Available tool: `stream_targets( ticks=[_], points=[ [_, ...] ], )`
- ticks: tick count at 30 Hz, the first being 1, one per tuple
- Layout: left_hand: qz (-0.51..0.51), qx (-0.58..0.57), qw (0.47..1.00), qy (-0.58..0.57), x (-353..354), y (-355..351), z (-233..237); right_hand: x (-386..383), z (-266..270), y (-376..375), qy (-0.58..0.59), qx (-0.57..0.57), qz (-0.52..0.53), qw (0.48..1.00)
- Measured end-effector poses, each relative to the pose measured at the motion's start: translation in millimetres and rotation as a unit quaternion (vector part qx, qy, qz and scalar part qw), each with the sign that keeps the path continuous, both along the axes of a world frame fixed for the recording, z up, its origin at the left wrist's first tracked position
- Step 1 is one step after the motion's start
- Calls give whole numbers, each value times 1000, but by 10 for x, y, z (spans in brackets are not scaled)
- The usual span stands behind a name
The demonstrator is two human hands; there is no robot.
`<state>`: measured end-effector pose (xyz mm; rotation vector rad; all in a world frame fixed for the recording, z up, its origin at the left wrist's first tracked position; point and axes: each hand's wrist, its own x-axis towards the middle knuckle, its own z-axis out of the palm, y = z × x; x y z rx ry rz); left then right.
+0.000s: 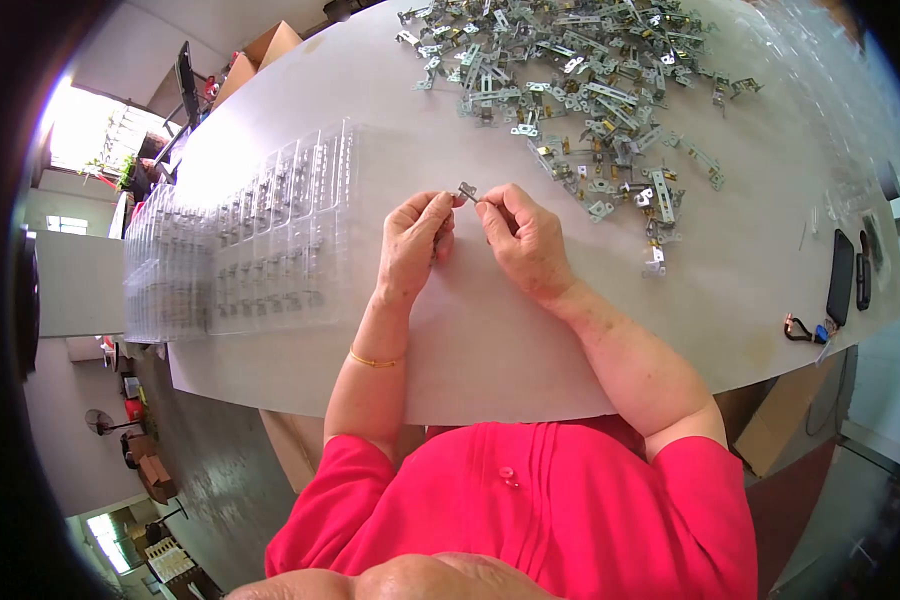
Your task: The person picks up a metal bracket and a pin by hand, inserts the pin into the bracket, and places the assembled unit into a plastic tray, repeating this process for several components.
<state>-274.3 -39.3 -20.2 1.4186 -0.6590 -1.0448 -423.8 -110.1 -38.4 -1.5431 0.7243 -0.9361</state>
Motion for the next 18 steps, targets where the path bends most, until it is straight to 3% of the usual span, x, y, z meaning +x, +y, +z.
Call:
stream_targets(
  ticks=[13,15,18],
  points=[
    [14,29,993,-114,35,-7,-1,-9,26,3,44,-52,-13,998],
    [-8,0,974,-225,30,-6,-59,-9,24,1,38,-38,-3,999],
    [-4,4,970,-242,-5,-12,-53,-20,19,-2,31,-24,15,999]
  ],
)
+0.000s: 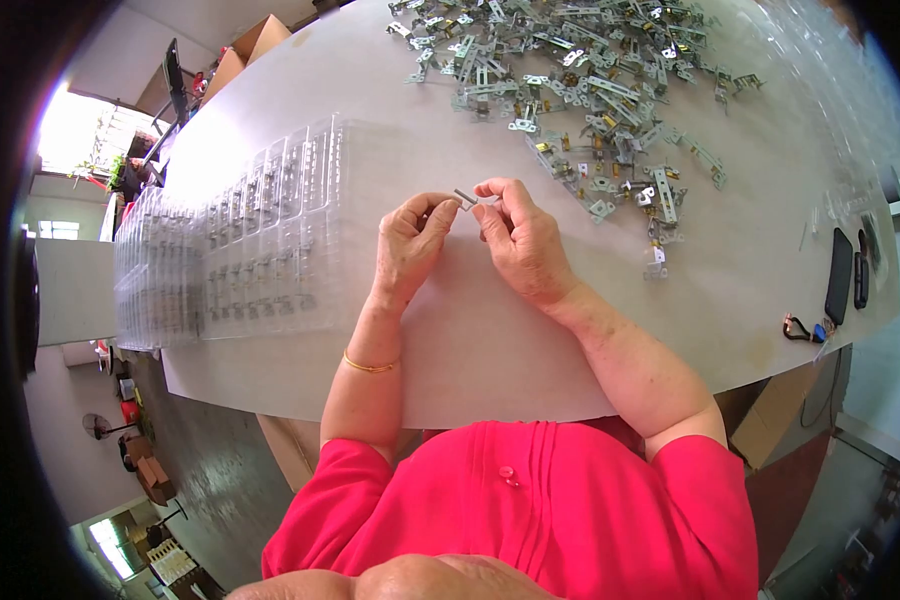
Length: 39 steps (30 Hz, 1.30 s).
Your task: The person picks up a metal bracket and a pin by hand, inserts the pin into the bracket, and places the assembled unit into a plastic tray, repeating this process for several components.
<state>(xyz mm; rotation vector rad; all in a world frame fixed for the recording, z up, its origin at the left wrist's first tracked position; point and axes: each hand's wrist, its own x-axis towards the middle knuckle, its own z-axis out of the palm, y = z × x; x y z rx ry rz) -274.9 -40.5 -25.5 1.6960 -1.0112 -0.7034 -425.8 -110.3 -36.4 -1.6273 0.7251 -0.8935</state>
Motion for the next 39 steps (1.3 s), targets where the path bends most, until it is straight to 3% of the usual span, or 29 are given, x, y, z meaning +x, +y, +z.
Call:
stream_targets(
  ticks=[8,11,13,16,19,20,21,22,25,28,39],
  points=[
    [-33,-40,997,-53,-25,7,-5,9,20,6,20,-8,7,1000],
    [-50,-58,994,-79,-28,9,7,14,-18,3,5,-45,-7,999],
    [-60,-59,992,-89,-17,21,27,21,-12,6,27,-147,-52,987],
    [-109,-40,987,-107,-18,35,34,17,-22,-9,-10,-137,-57,989],
    [-115,-10,993,-12,-37,44,53,12,2,-31,-41,-151,-98,983],
    [-82,-3,991,109,-12,45,102,16,10,-28,-41,-151,-98,983],
    [-50,4,972,229,19,41,136,20,20,-23,-62,-82,-86,991],
    [-54,4,972,228,54,37,130,15,29,-21,-81,-14,-75,994],
    [-3,-31,947,320,183,24,33,16,-4,0,-69,17,-62,996],
    [-15,-44,932,360,227,34,-5,10,8,26,-20,3,-35,999],
    [-34,-32,951,307,172,44,34,14,-9,13,10,7,-23,1000]
  ],
)
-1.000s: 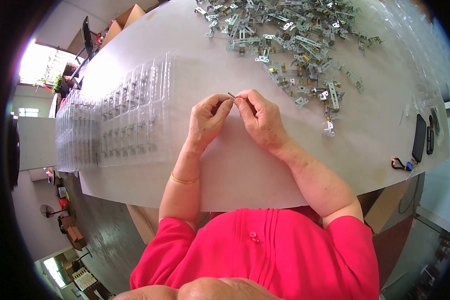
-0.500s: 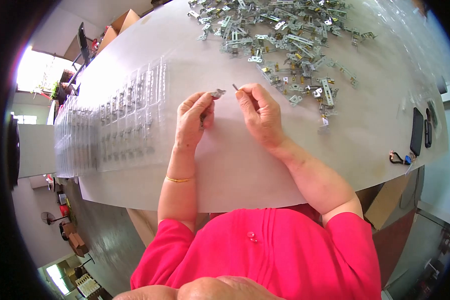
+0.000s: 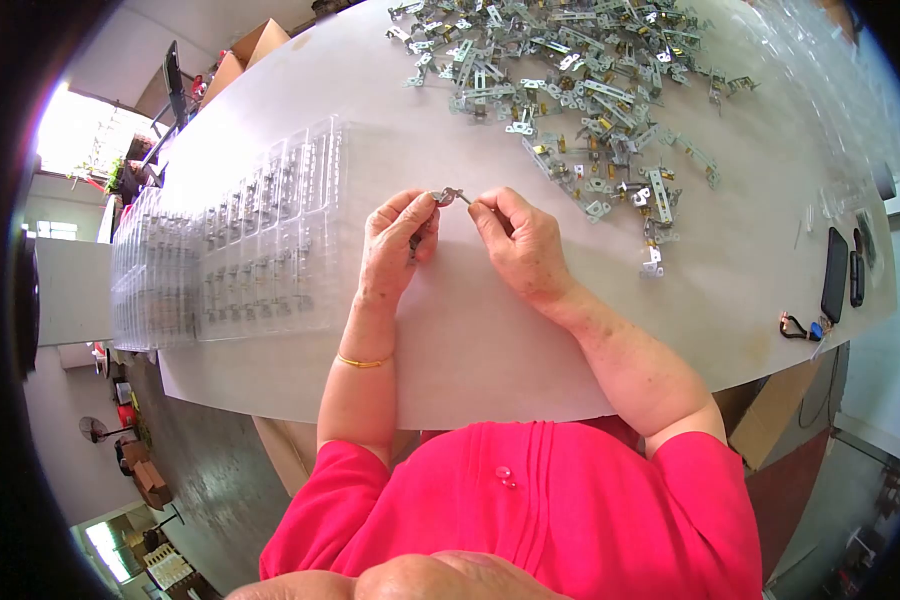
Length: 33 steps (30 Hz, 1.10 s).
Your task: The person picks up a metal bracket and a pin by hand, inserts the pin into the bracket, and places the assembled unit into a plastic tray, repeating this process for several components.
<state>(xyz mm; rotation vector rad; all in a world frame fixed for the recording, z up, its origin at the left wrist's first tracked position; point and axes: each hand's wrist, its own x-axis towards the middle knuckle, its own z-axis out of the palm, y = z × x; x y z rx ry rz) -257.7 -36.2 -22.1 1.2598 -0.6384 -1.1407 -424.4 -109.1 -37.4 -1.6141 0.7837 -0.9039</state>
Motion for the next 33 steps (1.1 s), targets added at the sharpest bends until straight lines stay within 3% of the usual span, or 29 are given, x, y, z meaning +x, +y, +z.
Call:
stream_targets(
  ticks=[8,15,17,19,29,31,33],
  points=[
    [-17,7,994,-106,-12,20,22,10,2,-8,13,-40,1,999],
    [-60,26,973,-222,-58,13,18,4,-20,29,-19,108,67,992],
    [-58,25,972,-225,-57,21,51,-17,-48,1,-43,130,88,987],
    [-80,33,979,-183,-26,26,23,-55,-10,-54,-69,242,131,959],
    [-200,70,958,-193,-10,72,197,-69,-41,-124,-42,249,147,956],
    [-246,61,949,-190,-10,63,195,-53,-34,-76,-100,238,88,962],
    [-227,58,959,-161,11,62,178,-68,-18,-87,-120,203,112,965]
  ],
)
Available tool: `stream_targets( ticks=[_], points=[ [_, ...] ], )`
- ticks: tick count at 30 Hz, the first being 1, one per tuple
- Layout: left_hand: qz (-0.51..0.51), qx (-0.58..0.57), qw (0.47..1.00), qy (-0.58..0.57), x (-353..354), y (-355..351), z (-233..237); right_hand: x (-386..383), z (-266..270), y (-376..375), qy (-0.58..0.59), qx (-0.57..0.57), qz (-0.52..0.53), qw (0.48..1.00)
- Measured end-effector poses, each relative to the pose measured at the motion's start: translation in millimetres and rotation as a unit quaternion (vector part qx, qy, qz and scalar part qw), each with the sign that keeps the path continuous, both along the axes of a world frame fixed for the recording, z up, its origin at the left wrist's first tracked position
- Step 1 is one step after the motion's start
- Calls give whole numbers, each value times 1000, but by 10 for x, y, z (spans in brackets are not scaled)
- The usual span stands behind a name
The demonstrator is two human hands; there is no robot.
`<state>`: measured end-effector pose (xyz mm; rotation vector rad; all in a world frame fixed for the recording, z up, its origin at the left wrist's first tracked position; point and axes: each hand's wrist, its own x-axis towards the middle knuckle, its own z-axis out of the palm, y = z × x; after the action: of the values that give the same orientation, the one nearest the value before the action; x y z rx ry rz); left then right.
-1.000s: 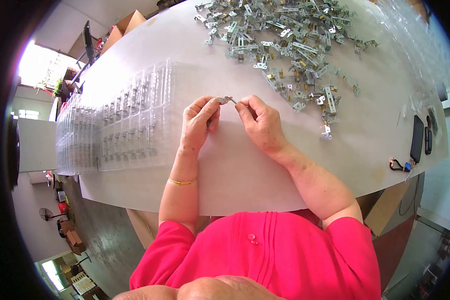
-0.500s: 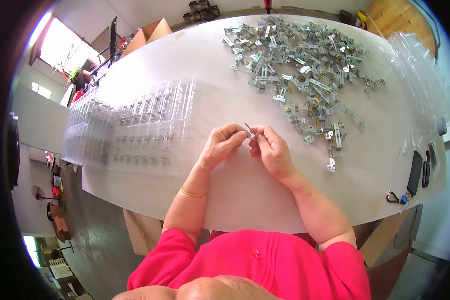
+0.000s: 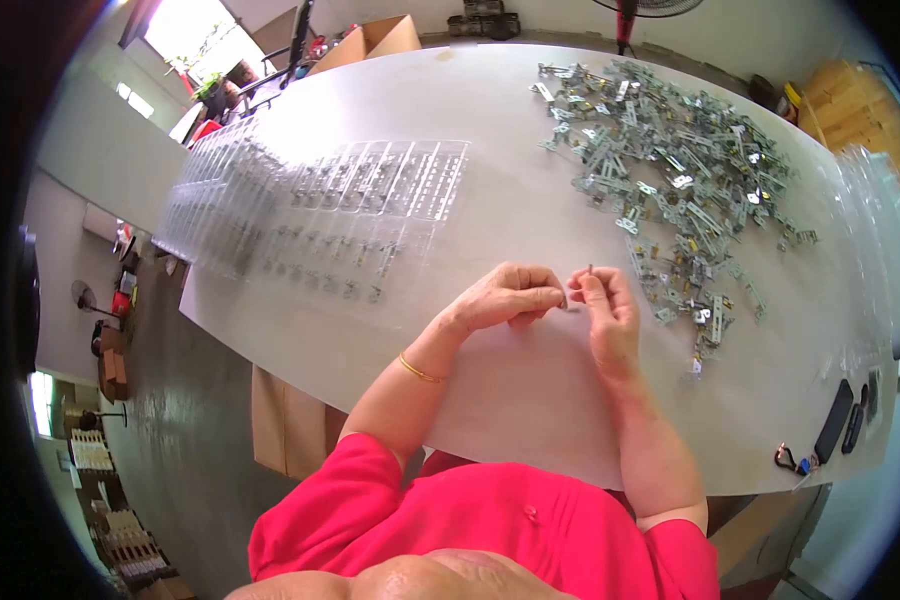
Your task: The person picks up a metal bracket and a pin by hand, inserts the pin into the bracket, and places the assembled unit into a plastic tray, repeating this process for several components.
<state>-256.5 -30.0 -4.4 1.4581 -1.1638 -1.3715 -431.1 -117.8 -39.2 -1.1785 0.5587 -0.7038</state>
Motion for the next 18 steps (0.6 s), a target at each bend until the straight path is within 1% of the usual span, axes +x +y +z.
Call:
stream_targets(
  ticks=[2,3,4,6,7,9,10,12,13,14,15,16,17,18],
  points=[
    [88,-13,991,95,31,-2,-37,-2,117,32,-39,-125,-45,990],
    [104,-13,988,110,50,-1,-55,-20,112,16,-51,-151,-23,987],
    [109,-16,988,106,56,-6,-78,-23,87,18,-56,-153,-18,987],
    [122,-4,983,135,49,-16,-101,-11,25,35,-15,-236,-16,972],
    [125,-6,983,131,45,-13,-94,0,34,37,-19,-236,-14,971],
    [95,-2,989,117,25,-2,-69,2,86,47,49,-390,-13,920],
    [97,-3,989,115,29,-5,-75,5,109,56,45,-391,-12,919],
    [90,18,985,148,50,-6,-82,10,141,74,61,-402,-40,913],
    [82,36,987,130,59,18,-22,17,126,68,57,-403,-40,912],
    [83,35,988,128,73,6,-44,15,95,55,43,-373,-44,926],
    [85,29,978,188,82,-21,-112,9,63,53,32,-342,-48,938],
    [84,25,964,251,78,-38,-192,11,37,63,36,-340,-51,938],
    [78,29,963,254,98,-56,-282,26,18,59,12,-259,-65,964],
    [74,2,946,315,132,-79,-376,19,14,46,-9,-176,-82,981]
  ],
)
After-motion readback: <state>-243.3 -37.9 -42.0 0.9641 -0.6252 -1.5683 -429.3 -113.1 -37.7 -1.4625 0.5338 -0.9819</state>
